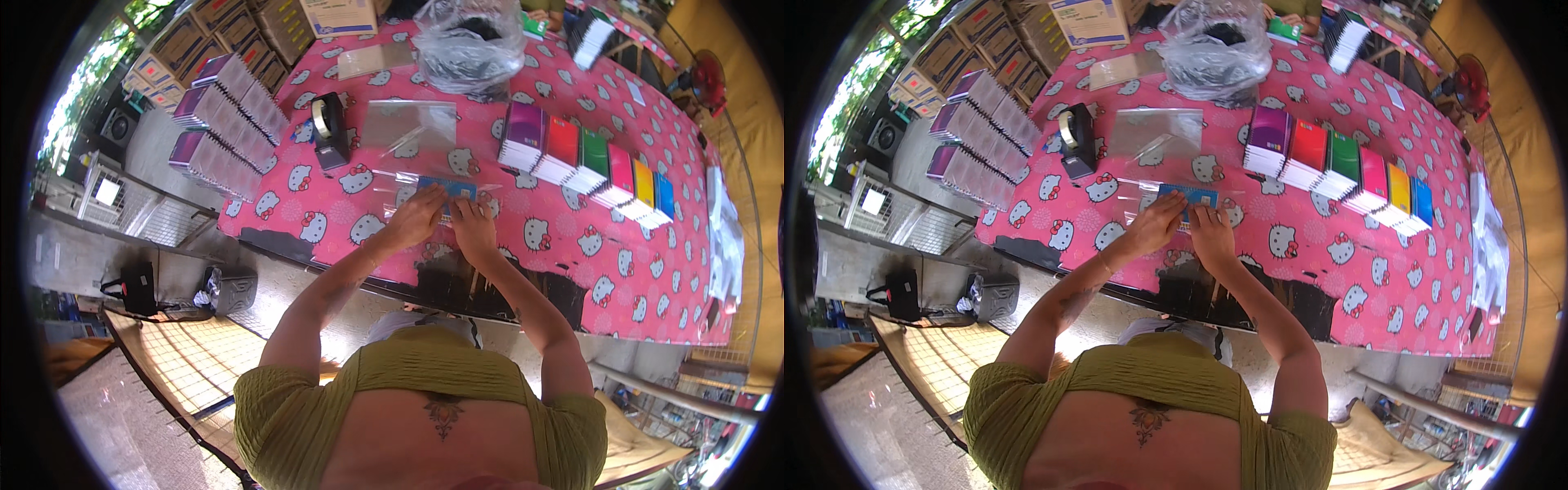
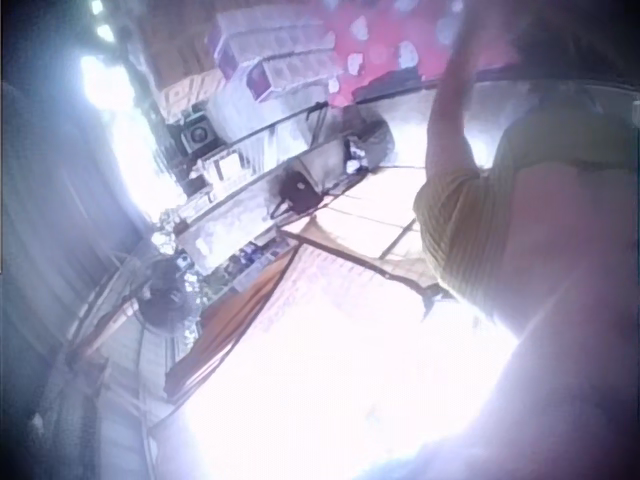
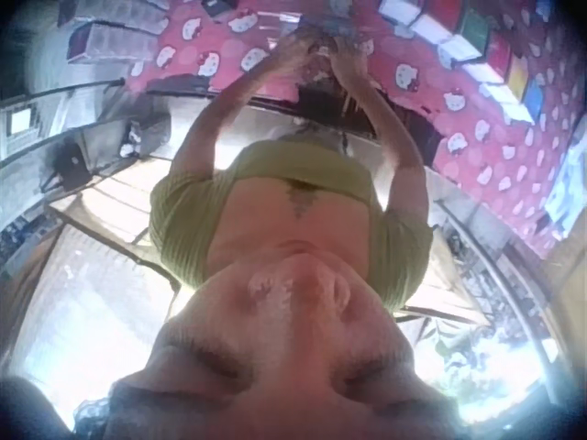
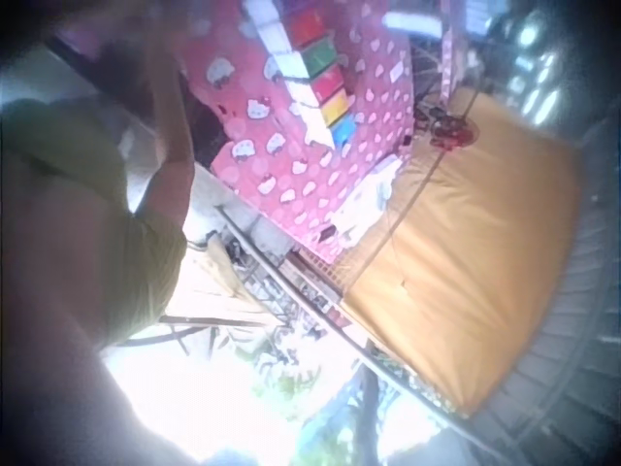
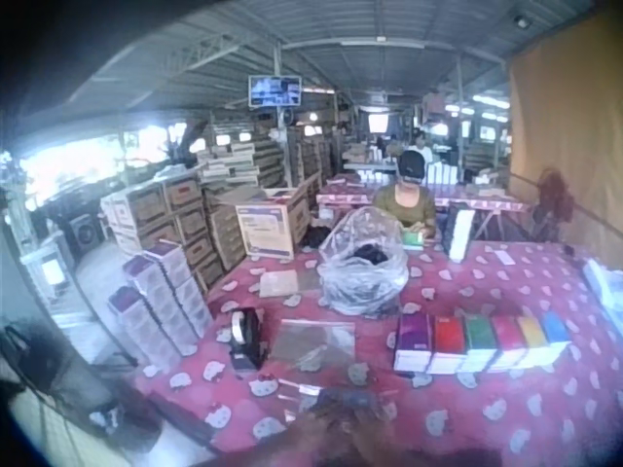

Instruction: The person organizes colored notebooks by color, places a notebook into a plastic sleeve, and seals the sleeve using tape from a dispenser.

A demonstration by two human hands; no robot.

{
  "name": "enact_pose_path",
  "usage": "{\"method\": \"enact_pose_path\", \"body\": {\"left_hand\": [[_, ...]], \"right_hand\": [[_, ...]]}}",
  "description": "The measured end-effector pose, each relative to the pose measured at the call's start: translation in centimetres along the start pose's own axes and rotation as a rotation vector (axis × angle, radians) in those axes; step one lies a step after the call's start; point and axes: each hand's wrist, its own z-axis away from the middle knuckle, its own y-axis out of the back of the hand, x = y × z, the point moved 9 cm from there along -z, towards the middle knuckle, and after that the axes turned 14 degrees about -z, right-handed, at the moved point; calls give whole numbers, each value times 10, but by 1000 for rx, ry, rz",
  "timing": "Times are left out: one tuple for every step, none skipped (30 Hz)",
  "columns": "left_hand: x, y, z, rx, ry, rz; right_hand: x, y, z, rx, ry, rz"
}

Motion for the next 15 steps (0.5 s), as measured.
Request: {"method": "enact_pose_path", "body": {"left_hand": [[3, 12, 8, 33, 24, -17], [-2, 27, 14, 64, 47, -41], [-32, 24, 30, 67, 104, -161], [-68, 23, 50, 65, 159, -279], [-124, 29, 56, -14, 478, -199], [-177, 36, 64, -94, 798, -111], [-205, 64, 58, 91, 837, -38], [-233, 90, 58, 274, 874, 32], [-271, 82, 70, 269, 1030, 380], [-301, 65, 84, 264, 1170, 735], [-322, 60, 90, 216, 1233, 761], [-339, 55, 98, 168, 1298, 788], [-346, 46, 105, 112, 1357, 824], [-335, 39, 91, 202, 1261, 842], [-311, 33, 67, 284, 1156, 864]], "right_hand": [[4, -3, 3, -30, -5, 12], [6, -2, 5, -23, 0, 8], [2, 0, 3, -19, 25, -3], [-1, 0, 1, -15, 44, -16], [1, 1, 3, -11, 38, -19], [1, 2, 5, -9, 35, -22], [4, 3, 6, -4, 25, -23], [5, 2, 7, -6, 16, -25], [2, 1, 6, -8, 17, -36], [-1, -1, 4, -11, 21, -49], [-4, -4, 3, -19, 26, -60], [-7, -6, 1, -29, 32, -71], [-8, -7, 1, -40, 30, -74], [-1, -7, 6, -42, 5, -44], [7, -5, 12, -41, -30, -9]]}}
